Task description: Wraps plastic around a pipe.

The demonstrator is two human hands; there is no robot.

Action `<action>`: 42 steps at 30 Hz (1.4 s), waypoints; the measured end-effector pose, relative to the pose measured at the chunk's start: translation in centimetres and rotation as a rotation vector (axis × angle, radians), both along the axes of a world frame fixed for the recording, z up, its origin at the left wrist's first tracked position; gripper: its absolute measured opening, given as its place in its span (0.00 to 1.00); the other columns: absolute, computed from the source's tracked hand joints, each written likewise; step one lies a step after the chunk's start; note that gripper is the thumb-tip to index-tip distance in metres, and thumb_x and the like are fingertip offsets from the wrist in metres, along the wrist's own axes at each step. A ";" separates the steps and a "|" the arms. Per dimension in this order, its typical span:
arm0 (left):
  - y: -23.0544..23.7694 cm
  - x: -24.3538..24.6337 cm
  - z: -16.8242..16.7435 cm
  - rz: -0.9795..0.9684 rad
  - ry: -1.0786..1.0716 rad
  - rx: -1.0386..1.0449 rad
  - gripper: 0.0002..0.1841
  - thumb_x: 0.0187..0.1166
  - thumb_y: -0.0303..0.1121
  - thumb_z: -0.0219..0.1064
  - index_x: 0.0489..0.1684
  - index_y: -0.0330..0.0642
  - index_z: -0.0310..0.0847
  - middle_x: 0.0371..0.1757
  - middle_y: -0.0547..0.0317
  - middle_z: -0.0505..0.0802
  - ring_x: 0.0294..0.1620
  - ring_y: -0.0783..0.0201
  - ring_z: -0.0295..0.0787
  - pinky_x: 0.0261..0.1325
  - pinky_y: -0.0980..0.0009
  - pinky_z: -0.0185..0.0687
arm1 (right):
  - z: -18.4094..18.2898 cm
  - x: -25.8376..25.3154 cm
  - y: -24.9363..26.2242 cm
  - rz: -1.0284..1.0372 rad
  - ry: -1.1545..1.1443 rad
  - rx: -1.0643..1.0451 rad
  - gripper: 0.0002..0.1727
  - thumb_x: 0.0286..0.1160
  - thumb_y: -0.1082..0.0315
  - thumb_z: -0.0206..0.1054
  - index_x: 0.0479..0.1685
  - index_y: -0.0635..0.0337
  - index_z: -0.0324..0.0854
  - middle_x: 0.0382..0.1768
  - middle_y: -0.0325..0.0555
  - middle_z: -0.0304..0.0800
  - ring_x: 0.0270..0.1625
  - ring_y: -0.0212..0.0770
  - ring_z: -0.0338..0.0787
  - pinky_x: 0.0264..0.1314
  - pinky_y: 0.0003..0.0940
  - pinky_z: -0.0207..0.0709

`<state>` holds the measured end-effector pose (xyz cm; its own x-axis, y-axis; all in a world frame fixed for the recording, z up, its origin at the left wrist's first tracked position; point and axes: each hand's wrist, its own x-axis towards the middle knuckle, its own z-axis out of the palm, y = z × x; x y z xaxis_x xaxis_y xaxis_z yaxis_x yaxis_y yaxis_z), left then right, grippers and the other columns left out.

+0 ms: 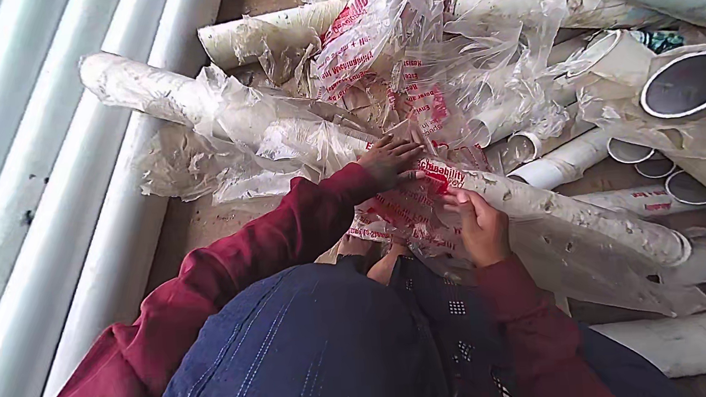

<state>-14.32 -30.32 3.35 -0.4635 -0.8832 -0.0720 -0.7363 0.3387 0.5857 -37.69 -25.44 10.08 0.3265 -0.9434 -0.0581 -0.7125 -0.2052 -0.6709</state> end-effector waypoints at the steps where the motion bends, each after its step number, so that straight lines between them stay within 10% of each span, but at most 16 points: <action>1: 0.7 0.2 0.5 0.030 0.038 0.034 0.29 0.94 0.49 0.48 0.86 0.39 0.70 0.88 0.45 0.74 0.92 0.45 0.61 0.94 0.44 0.42 | -0.4 0.8 -1.4 -0.049 0.031 -0.152 0.20 0.90 0.69 0.50 0.61 0.71 0.87 0.51 0.63 0.96 0.54 0.58 0.96 0.60 0.54 0.85; 5: 3.1 2.4 3.4 0.499 -0.283 0.216 0.35 0.89 0.55 0.57 0.93 0.48 0.60 0.94 0.48 0.63 0.96 0.40 0.46 0.91 0.31 0.29 | -5.1 4.8 -5.8 0.045 0.398 -0.073 0.23 0.93 0.65 0.49 0.75 0.69 0.79 0.72 0.68 0.84 0.79 0.69 0.78 0.85 0.66 0.60; 7: 3.9 6.4 3.3 0.749 -0.402 0.302 0.58 0.72 0.74 0.62 0.98 0.46 0.42 0.98 0.41 0.45 0.97 0.35 0.31 0.86 0.22 0.23 | -6.8 5.8 -5.4 0.014 0.427 -0.159 0.24 0.92 0.63 0.48 0.72 0.69 0.81 0.67 0.69 0.87 0.75 0.72 0.81 0.82 0.69 0.59; 9: 5.7 9.1 2.7 0.862 -0.394 0.274 0.67 0.65 0.78 0.65 0.97 0.37 0.36 0.98 0.43 0.43 0.98 0.44 0.37 0.90 0.29 0.28 | -8.1 5.8 -4.7 -0.005 0.391 -0.336 0.25 0.89 0.61 0.49 0.66 0.68 0.85 0.60 0.70 0.91 0.67 0.74 0.86 0.76 0.73 0.64; 13: 9.1 8.5 2.6 0.769 -0.587 0.005 0.52 0.73 0.71 0.62 0.77 0.22 0.71 0.84 0.31 0.73 0.80 0.39 0.76 0.75 0.40 0.67 | -10.0 5.3 -3.1 -0.031 0.376 -0.496 0.29 0.86 0.54 0.45 0.65 0.63 0.86 0.59 0.67 0.92 0.66 0.73 0.87 0.75 0.73 0.64; 16: 9.4 9.3 1.7 0.685 -0.655 -0.155 0.42 0.78 0.65 0.62 0.58 0.22 0.81 0.62 0.24 0.85 0.60 0.33 0.87 0.57 0.43 0.80 | -10.9 5.3 -3.1 -0.075 0.375 -0.558 0.30 0.86 0.54 0.42 0.64 0.60 0.87 0.60 0.63 0.92 0.67 0.71 0.87 0.75 0.70 0.65; 21: 7.0 12.7 2.1 0.641 -0.471 -0.040 0.10 0.84 0.22 0.57 0.52 0.22 0.80 0.51 0.26 0.87 0.61 0.27 0.84 0.58 0.39 0.81 | -10.6 5.3 -3.1 -0.067 0.385 -0.530 0.28 0.85 0.57 0.43 0.65 0.60 0.86 0.62 0.63 0.91 0.68 0.71 0.87 0.76 0.70 0.65; 24: 7.3 14.3 3.6 0.657 -0.439 0.079 0.13 0.87 0.26 0.54 0.50 0.25 0.82 0.51 0.29 0.90 0.61 0.30 0.87 0.57 0.37 0.81 | -10.6 5.3 -3.0 -0.073 0.390 -0.545 0.28 0.84 0.57 0.44 0.65 0.60 0.86 0.62 0.62 0.92 0.68 0.70 0.88 0.75 0.70 0.65; 29: 18.3 19.5 2.6 0.793 -0.206 0.298 0.17 0.83 0.36 0.58 0.29 0.28 0.81 0.24 0.37 0.85 0.32 0.34 0.85 0.37 0.32 0.73 | -10.5 5.4 -3.8 -0.093 0.399 -0.515 0.27 0.87 0.58 0.43 0.63 0.60 0.87 0.59 0.61 0.94 0.67 0.67 0.89 0.76 0.68 0.66; 36: 26.4 15.1 -5.2 0.674 0.136 0.795 0.16 0.87 0.28 0.58 0.59 0.21 0.84 0.59 0.28 0.90 0.63 0.40 0.87 0.72 0.46 0.75 | -9.5 5.7 -5.1 -0.069 0.360 -0.375 0.26 0.88 0.60 0.45 0.61 0.66 0.87 0.57 0.69 0.92 0.63 0.72 0.89 0.75 0.72 0.64; 40: 23.8 19.3 4.1 1.588 0.584 0.313 0.13 0.91 0.27 0.52 0.59 0.31 0.81 0.38 0.52 0.95 0.34 0.68 0.94 0.42 0.71 0.90 | -9.2 5.8 -5.5 -0.045 0.370 -0.386 0.26 0.88 0.61 0.46 0.60 0.68 0.87 0.55 0.70 0.93 0.60 0.73 0.90 0.73 0.71 0.66; 42: 22.2 22.8 6.8 1.916 0.465 -0.036 0.15 0.88 0.32 0.54 0.66 0.40 0.77 0.40 0.58 0.90 0.29 0.70 0.88 0.35 0.71 0.86 | -9.3 5.8 -5.1 -0.052 0.359 -0.441 0.25 0.86 0.62 0.46 0.60 0.67 0.88 0.54 0.69 0.93 0.59 0.73 0.90 0.73 0.72 0.66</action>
